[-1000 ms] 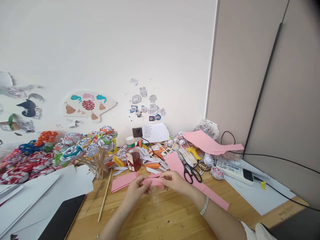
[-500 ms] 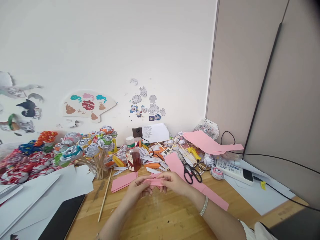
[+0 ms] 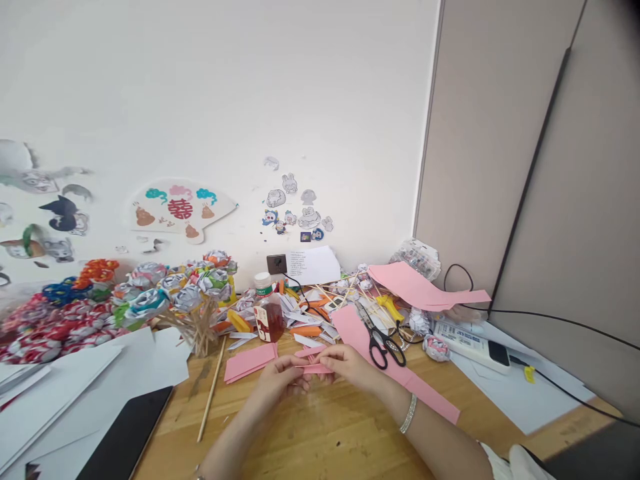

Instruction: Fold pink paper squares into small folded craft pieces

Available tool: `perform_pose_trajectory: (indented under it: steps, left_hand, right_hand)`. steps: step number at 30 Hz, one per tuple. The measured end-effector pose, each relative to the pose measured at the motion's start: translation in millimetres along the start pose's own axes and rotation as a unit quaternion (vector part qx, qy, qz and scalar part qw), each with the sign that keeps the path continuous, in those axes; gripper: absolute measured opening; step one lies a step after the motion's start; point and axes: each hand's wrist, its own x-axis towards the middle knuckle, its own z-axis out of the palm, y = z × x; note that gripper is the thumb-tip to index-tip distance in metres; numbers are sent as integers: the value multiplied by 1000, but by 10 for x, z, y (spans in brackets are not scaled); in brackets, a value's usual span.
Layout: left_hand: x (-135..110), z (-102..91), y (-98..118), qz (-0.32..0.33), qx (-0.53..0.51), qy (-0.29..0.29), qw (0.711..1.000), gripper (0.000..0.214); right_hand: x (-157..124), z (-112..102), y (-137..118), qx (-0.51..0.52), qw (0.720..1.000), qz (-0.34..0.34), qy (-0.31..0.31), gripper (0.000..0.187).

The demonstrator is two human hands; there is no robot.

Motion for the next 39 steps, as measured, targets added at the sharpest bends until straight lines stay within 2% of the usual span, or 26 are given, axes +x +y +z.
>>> perform_pose_trajectory:
  steps: [5,10,15,20,23,27,31,34,39]
  left_hand:
    - [15,-8,-24,4,-1,-16,1000,26]
    - [35,-25,-49,17,30,-26,999,30]
    - [45,-3,-47,39,111,-3,993,37]
    - [56,-7,-60,46,148,33,987,33]
    - [54,-18,-50,41,143,67,987,35]
    - [44,-13,-24,67,111,89,988,36]
    - [67,-29,-22,62,75,95,991,37]
    - [94,-58,-29,58,52,114,990,36]
    - [78,-46,-22,97,66,142,983,34]
  right_hand:
    - [38,-12,104,16,999,27,3,33]
    - [46,-9,144,0,1000,26,0,31]
    - [51,-31,181,-21,999,39,15,35]
    - [56,-41,190,-40,998,53,19,38]
    - [46,-6,106,-47,998,46,22,37]
    - [36,43,2,-51,997,45,34,37]
    - [44,36,55,-17,999,45,20,36]
    - [49,31,127,-16,997,70,11,37]
    - [39,83,113,15,996,82,-14,37]
